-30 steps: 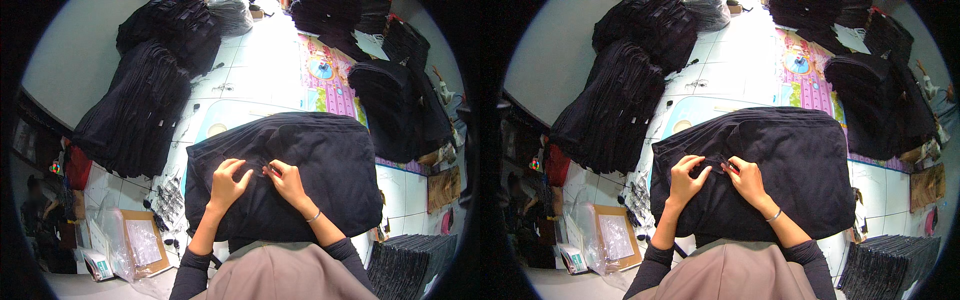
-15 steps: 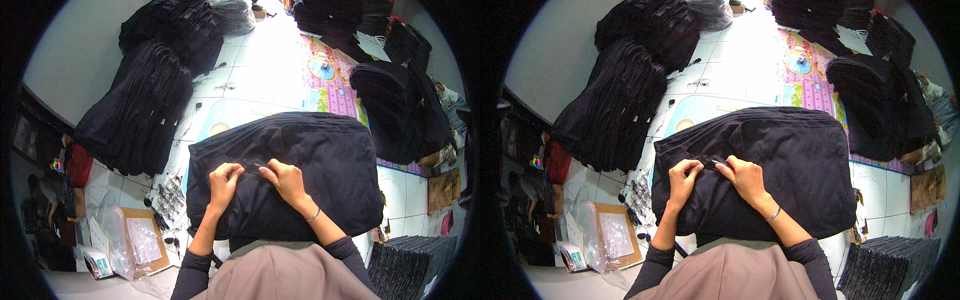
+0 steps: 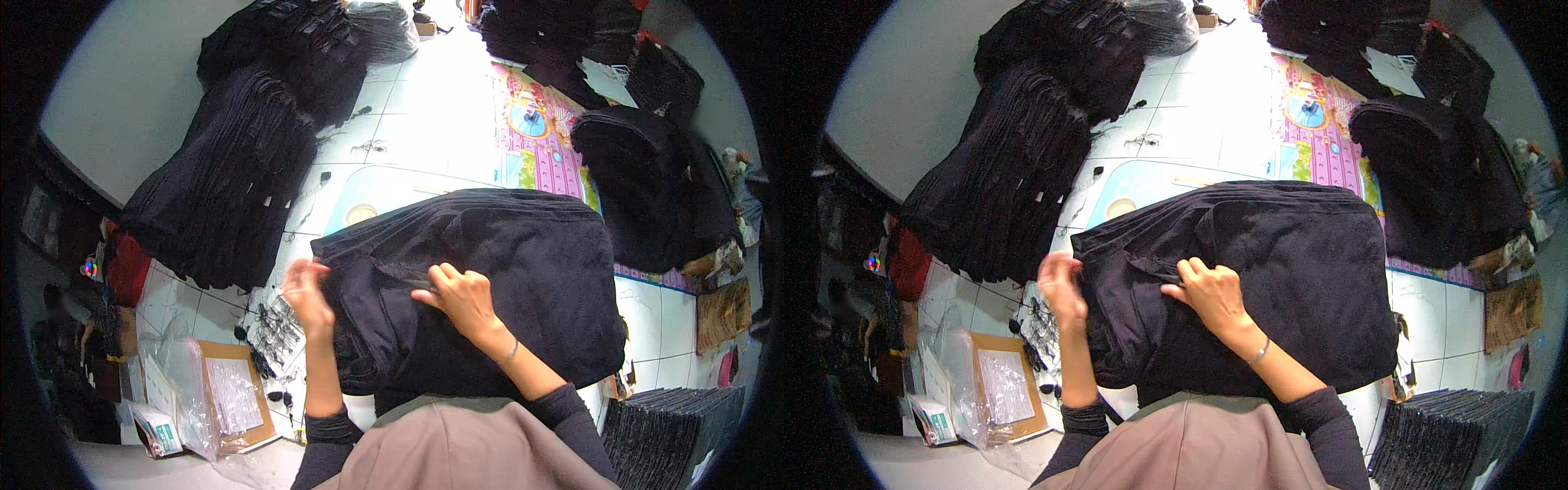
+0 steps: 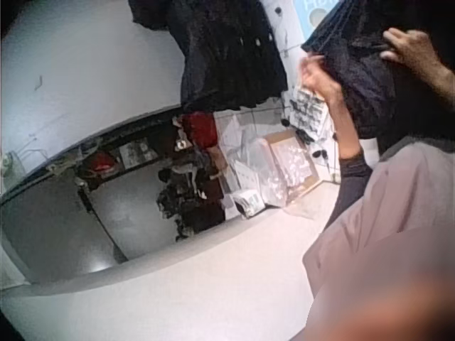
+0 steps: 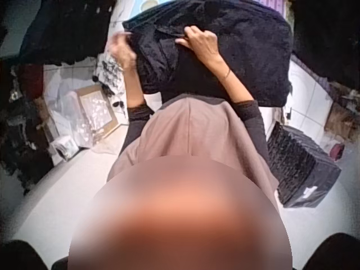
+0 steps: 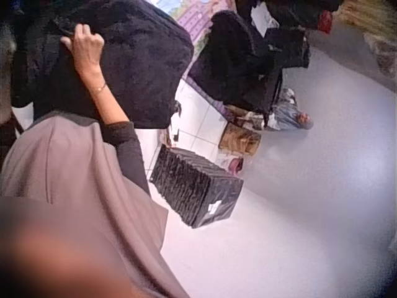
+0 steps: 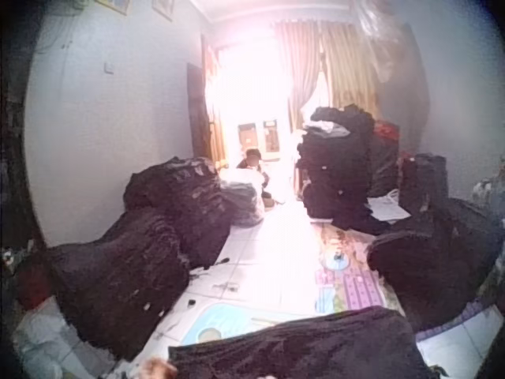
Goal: The person uses small scissors to trim loose threads and cut off tags from a black garment. The person repeatedly snips threads and removes tags from the garment's neckline and edges.
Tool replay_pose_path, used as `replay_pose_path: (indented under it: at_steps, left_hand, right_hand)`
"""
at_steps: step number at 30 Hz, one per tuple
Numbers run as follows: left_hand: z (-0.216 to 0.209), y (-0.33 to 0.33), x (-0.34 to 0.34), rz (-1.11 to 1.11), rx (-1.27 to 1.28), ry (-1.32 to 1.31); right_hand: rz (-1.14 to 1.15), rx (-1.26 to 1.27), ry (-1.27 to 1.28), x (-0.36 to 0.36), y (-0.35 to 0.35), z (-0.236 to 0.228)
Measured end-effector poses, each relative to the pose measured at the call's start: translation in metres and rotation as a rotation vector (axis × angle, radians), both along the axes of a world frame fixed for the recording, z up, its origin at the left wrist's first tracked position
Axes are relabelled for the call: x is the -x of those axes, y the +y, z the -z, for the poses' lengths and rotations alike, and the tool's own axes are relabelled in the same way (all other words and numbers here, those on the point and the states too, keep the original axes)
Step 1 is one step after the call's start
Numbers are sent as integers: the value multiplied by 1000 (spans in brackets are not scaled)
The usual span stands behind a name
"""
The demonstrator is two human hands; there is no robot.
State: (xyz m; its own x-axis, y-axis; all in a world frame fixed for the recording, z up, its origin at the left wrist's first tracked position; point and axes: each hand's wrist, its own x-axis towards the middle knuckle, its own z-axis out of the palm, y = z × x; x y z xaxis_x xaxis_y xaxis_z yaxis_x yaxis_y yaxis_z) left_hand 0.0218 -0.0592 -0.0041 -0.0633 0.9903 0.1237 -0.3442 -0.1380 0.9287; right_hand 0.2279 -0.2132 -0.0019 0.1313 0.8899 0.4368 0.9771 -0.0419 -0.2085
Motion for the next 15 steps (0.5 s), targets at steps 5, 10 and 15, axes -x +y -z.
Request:
replay_pose_path:
  at_steps: [5, 10, 15]
  left_hand:
    - [-20, -8, -1, 52, -242, 552]
    - [-44, -30, -57, 852, -574, 758]
    - [-46, 50, -21, 465, -279, 845]
  right_hand:
    - [-57, 71, 207, -10, -20, -11]
    - [-400, -159, 723, -15, -7, -38]
    - [-10, -276, 485, -79, -38, -42]
